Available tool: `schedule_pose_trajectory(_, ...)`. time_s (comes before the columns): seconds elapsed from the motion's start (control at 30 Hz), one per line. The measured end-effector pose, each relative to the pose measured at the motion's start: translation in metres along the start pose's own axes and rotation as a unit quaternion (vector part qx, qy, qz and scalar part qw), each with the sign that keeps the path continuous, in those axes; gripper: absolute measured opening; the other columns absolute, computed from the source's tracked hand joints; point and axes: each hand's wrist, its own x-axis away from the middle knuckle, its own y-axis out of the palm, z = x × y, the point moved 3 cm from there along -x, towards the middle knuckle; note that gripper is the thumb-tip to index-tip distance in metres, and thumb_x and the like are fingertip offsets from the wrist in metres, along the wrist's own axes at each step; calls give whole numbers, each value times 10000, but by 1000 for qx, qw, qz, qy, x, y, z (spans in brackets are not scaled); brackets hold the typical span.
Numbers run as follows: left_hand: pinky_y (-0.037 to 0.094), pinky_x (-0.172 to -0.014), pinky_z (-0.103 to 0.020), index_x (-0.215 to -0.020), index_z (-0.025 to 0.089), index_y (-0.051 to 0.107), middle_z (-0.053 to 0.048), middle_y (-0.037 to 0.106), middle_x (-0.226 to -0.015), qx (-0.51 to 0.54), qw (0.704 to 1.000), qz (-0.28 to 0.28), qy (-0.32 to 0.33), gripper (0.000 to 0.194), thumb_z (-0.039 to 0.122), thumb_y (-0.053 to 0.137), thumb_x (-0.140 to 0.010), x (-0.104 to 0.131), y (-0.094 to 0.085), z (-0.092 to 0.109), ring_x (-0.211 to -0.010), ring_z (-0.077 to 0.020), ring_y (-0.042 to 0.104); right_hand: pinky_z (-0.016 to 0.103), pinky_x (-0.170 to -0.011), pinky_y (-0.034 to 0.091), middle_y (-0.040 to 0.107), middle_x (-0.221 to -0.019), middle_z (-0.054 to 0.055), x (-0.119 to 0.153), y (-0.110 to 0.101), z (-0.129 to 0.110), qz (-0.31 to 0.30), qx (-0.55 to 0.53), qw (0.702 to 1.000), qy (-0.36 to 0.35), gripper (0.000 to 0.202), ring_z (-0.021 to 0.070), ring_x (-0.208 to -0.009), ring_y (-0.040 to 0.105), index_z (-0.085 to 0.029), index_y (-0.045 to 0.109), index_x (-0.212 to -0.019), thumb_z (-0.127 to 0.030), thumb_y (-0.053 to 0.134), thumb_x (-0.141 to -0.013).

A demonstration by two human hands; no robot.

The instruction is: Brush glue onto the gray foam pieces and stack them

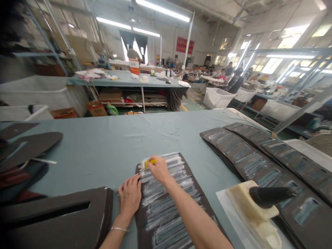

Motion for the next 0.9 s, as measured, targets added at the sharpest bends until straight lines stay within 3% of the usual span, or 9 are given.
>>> schedule_pose_trajectory(0.1, 281, -947, -434, -1134, 232, 563, -64, 600, -1208, 5, 1000, 2, 6, 305, 246, 358, -909, 1, 1, -1, -1111, -225, 479, 201, -591, 370, 604, -647, -34, 7, -1, 12, -38, -7, 999, -9, 195, 113, -597, 498, -221, 673, -755, -252, 492, -688)
schedule_pose_trajectory(0.23, 272, -965, -451, -1141, 243, 556, -62, 589, -1219, 22, 1000, 3, 2, 309, 245, 357, -904, 1, 6, -3, -1125, -236, 471, 222, -578, 370, 583, -614, -19, 3, -86, 66, 83, 62, 991, 86, 219, 132, -578, 485, -197, 658, -727, -281, 468, -659)
schedule_pose_trajectory(0.33, 286, -971, -455, -1163, 233, 537, -81, 583, -1209, 58, 998, -10, -23, 315, 271, 374, -896, -2, 9, -9, -1124, -242, 474, 234, -593, 363, 580, -613, -7, 5, -130, 79, 144, 118, 978, 98, 217, 138, -582, 480, -192, 647, -718, -292, 465, -656)
schedule_pose_trajectory(0.4, 327, -952, -439, -1196, 201, 503, -105, 569, -1198, 93, 994, -10, -56, 343, 296, 388, -887, -1, 7, -15, -1122, -240, 478, 229, -587, 358, 575, -618, -13, 14, -126, 66, 137, 93, 983, 82, 210, 130, -571, 470, -192, 642, -739, -293, 470, -673)
schedule_pose_trajectory(0.47, 355, -933, -421, -1179, 178, 499, -116, 556, -1178, 114, 991, 1, -75, 342, 308, 384, -885, 5, 0, -17, -1127, -236, 478, 215, -565, 349, 559, -610, -27, 29, -103, 41, 92, 35, 993, 66, 200, 117, -551, 454, -193, 641, -763, -291, 481, -693)
schedule_pose_trajectory(0.6, 338, -926, -398, -1018, 211, 569, -70, 601, -1065, 110, 993, -11, -35, 259, 271, 346, -901, 37, -17, -2, -1037, -206, 529, 197, -557, 348, 544, -613, -39, 70, -48, -13, -7, -54, 998, 34, 172, 103, -556, 452, -195, 643, -772, -264, 493, -722)
schedule_pose_trajectory(0.7, 311, -927, -395, -1019, 229, 578, -51, 628, -1057, 89, 996, -27, 0, 250, 255, 357, -904, 62, -25, 11, -1010, -196, 547, 193, -591, 368, 580, -667, -30, 93, -26, -33, -37, -75, 996, 3, 160, 101, -594, 482, -201, 651, -780, -245, 505, -734)
schedule_pose_trajectory(0.8, 288, -935, -396, -1037, 240, 582, -51, 635, -1090, 67, 997, -32, 23, 250, 243, 373, -900, 75, -25, 18, -1043, -200, 540, 190, -580, 367, 582, -644, -34, 102, -28, -24, -53, -55, 997, 12, 150, 99, -576, 482, -206, 658, -766, -232, 516, -723)
schedule_pose_trajectory(0.9, 283, -938, -393, -1041, 240, 583, -58, 636, -1096, 66, 997, -30, 28, 258, 235, 367, -900, 78, -23, 18, -1055, -202, 536, 192, -551, 360, 567, -608, -36, 100, -64, 12, -31, -14, 998, 58, 164, 105, -555, 477, -207, 661, -761, -245, 511, -708)
